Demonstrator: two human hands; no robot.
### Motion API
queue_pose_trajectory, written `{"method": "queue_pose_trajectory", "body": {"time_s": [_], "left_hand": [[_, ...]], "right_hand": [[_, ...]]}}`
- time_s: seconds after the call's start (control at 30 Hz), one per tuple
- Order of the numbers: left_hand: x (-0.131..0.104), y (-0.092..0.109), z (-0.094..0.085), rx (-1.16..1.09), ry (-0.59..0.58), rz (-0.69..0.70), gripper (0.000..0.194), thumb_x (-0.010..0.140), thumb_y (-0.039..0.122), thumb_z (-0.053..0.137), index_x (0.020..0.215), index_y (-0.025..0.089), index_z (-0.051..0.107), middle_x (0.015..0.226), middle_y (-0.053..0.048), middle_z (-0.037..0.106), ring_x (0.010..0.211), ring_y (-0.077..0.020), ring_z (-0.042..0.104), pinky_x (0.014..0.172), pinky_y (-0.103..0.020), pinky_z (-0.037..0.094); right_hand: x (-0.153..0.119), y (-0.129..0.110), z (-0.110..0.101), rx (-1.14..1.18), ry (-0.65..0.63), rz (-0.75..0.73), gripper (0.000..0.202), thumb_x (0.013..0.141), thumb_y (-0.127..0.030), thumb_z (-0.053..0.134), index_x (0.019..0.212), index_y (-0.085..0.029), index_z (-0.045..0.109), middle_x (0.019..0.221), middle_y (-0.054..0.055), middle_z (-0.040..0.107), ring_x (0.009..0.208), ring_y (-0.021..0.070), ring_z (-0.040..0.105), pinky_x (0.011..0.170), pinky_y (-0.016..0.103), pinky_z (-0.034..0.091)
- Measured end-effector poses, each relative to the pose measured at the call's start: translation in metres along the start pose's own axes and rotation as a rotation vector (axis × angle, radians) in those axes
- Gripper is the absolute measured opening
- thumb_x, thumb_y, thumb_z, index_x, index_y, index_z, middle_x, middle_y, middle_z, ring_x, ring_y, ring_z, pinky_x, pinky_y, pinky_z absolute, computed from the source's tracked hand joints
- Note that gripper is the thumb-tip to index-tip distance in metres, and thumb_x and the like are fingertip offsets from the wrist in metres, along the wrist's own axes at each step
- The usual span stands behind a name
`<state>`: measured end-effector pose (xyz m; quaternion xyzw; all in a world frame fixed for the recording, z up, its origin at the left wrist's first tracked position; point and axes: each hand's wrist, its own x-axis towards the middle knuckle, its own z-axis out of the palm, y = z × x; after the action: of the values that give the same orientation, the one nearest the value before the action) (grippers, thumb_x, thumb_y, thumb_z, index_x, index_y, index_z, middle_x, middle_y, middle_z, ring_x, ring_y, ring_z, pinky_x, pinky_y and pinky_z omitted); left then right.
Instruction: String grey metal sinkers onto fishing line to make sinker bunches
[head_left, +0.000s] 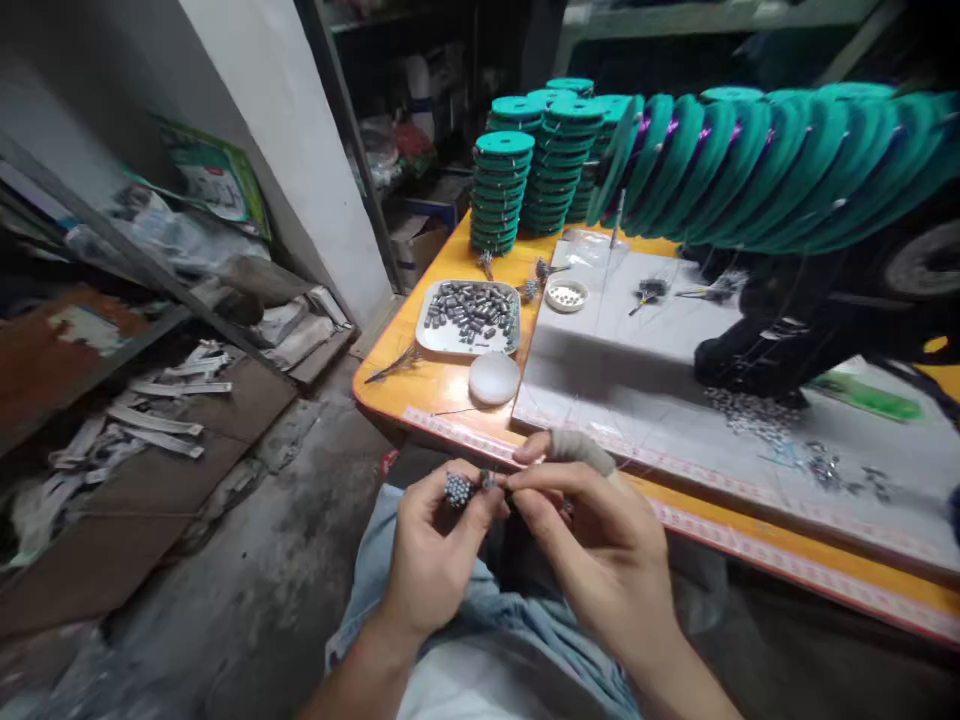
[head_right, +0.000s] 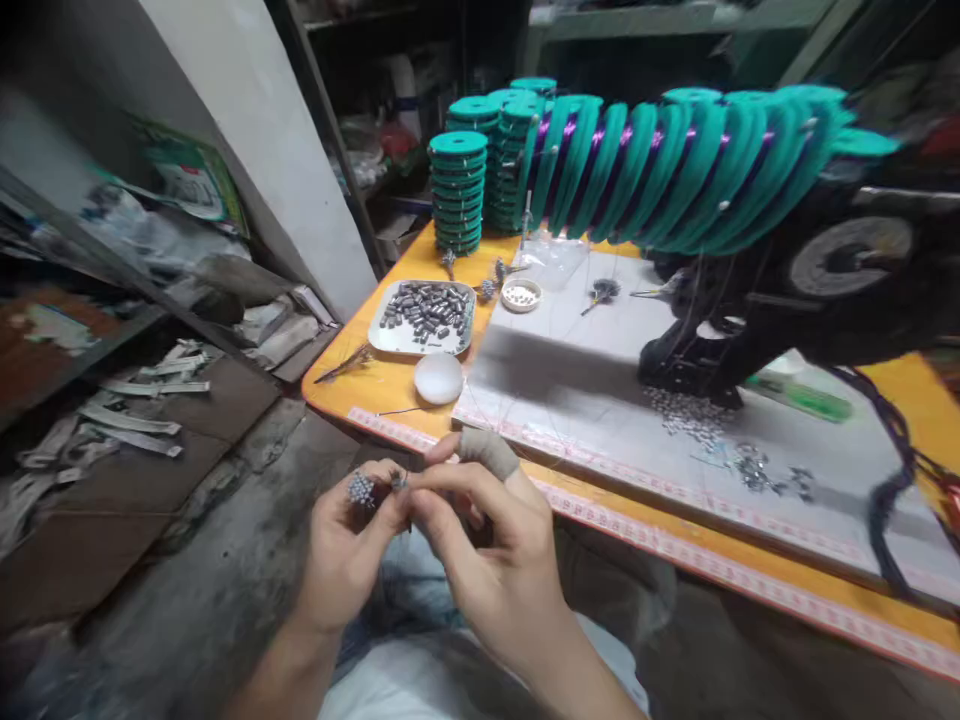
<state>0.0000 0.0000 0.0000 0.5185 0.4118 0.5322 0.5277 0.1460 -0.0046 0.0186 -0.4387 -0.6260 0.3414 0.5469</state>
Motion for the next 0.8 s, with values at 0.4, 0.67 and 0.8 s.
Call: {"method": "queue_pose_trajectory", "body": {"time_s": [0.4,0.67,0.8], "left_hand": [[-0.013,-0.01,0.012,-0.172,0.137,0.004,0.002,0.094,0.024,0.066,0.093,0.023,0.066,0.078,0.004,0.065,0.068,-0.0076,0.06,0.063,-0.015,0.048],[-0.013,-0.012,0.007,-0.272,0.169,-0.051,0.006,0.092,0.026,0.069,0.091,0.021,0.068,0.073,0.002,0.065,0.066,-0.0086,0.059,0.063,-0.016,0.049],[-0.01,-0.009,0.005,-0.193,0.214,0.014,0.01,0.085,0.017,0.075,0.081,0.019,0.066,0.075,0.003,0.061,0.064,-0.0072,0.055,0.06,-0.014,0.049]], "right_hand": [[-0.001,0.004,0.011,0.107,0.149,0.0,0.02,0.091,-0.01,0.068,0.097,-0.027,0.074,0.082,-0.002,0.073,0.065,0.0108,0.067,0.057,0.018,0.055],[-0.005,0.004,0.006,-0.093,0.117,-0.09,0.02,0.087,-0.008,0.071,0.097,-0.025,0.074,0.079,-0.002,0.073,0.064,0.0108,0.064,0.054,0.021,0.049],[-0.008,0.005,0.002,-0.145,0.096,-0.1,0.02,0.087,-0.008,0.07,0.098,-0.025,0.073,0.082,-0.001,0.069,0.065,0.0107,0.059,0.055,0.023,0.046]]}}
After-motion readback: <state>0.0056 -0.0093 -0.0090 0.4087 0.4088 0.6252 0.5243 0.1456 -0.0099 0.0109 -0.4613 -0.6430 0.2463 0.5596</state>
